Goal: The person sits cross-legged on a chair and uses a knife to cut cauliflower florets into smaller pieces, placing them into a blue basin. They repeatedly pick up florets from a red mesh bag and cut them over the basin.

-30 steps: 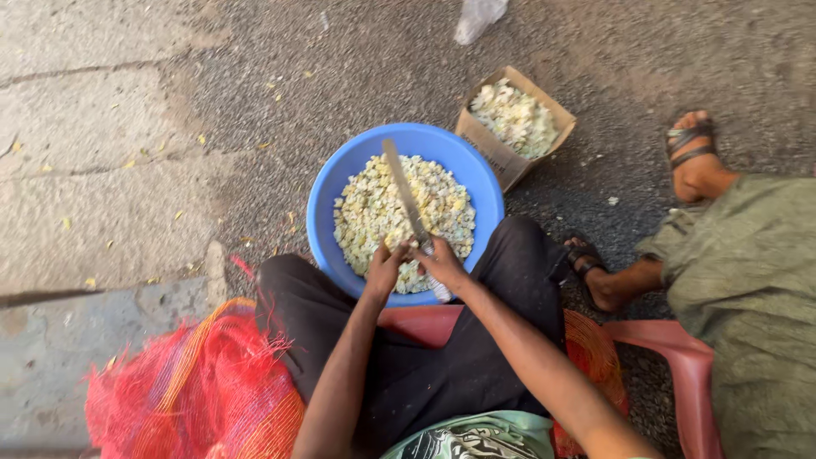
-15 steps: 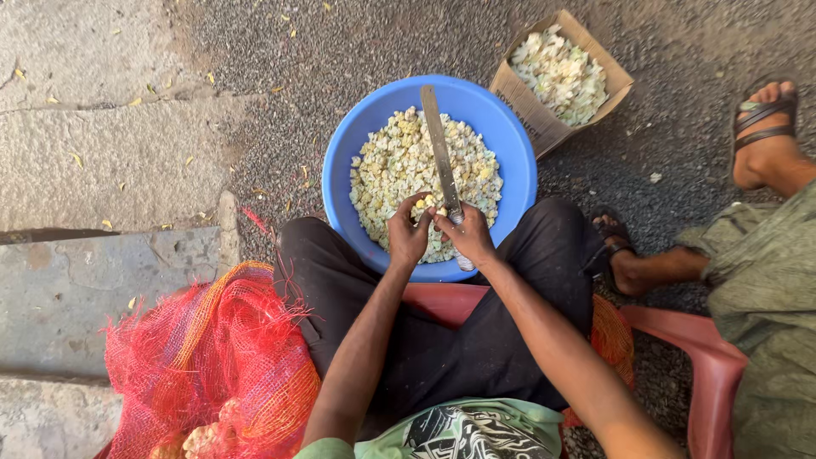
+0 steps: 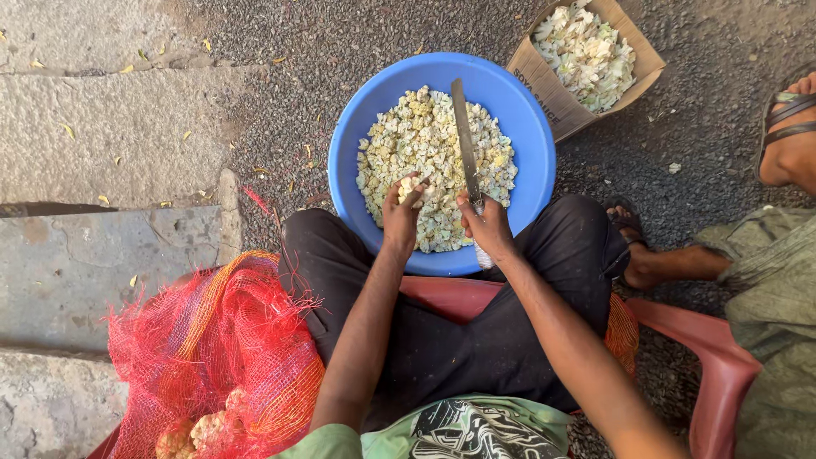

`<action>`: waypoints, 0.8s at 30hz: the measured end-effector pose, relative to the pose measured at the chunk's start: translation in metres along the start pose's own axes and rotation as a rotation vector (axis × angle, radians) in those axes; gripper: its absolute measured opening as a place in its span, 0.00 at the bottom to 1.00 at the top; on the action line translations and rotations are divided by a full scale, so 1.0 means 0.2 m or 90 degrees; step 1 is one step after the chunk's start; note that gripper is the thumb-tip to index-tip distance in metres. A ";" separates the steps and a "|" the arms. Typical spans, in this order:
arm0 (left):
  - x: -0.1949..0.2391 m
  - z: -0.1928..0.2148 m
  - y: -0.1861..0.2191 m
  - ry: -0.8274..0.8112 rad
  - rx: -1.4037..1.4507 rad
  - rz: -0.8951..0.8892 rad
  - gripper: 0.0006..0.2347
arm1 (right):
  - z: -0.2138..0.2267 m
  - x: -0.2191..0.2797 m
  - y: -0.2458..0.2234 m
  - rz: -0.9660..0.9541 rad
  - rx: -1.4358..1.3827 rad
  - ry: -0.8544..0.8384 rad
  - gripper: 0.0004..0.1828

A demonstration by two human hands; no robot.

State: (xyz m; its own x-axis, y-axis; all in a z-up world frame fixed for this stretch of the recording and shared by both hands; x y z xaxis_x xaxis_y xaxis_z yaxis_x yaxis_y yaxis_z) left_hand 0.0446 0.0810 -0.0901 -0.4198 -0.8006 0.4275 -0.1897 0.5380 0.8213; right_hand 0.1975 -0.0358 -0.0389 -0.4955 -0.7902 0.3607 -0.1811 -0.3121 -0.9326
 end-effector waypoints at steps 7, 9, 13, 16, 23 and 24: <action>0.05 -0.08 0.05 -0.082 0.199 0.006 0.09 | -0.17 0.13 -0.14 0.165 0.299 -0.108 0.21; 0.09 -0.11 0.07 -0.058 0.215 0.037 0.17 | -0.21 0.17 -0.19 0.202 0.365 -0.128 0.20; 0.09 -0.14 0.10 -0.090 0.184 0.023 0.19 | -0.22 0.18 -0.19 0.155 0.401 -0.137 0.19; 0.07 -0.12 0.07 -0.086 0.062 -0.009 0.10 | -0.24 0.18 -0.14 0.138 0.440 -0.138 0.18; 0.10 -0.17 0.09 -0.145 0.138 -0.022 0.12 | -0.27 0.14 -0.03 0.158 0.343 -0.192 0.18; 0.11 -0.18 0.12 -0.145 0.131 -0.018 0.14 | -0.27 0.13 -0.02 0.123 0.282 -0.222 0.18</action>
State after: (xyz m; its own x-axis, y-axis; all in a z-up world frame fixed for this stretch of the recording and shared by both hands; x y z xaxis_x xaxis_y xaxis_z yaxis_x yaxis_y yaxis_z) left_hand 0.0628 0.0672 -0.0478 -0.5957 -0.7485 0.2913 -0.3696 0.5774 0.7280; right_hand 0.1395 -0.0269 -0.0258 -0.1627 -0.9577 0.2374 0.2929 -0.2766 -0.9153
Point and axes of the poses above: each hand's wrist, its own x-axis away from the middle knuckle, its own z-axis out of the back of the hand, y = z × x, the point moved 9 cm from there along -x, towards the middle knuckle, and after that the axes turned 8 degrees about -x, right-handed, at the moved point
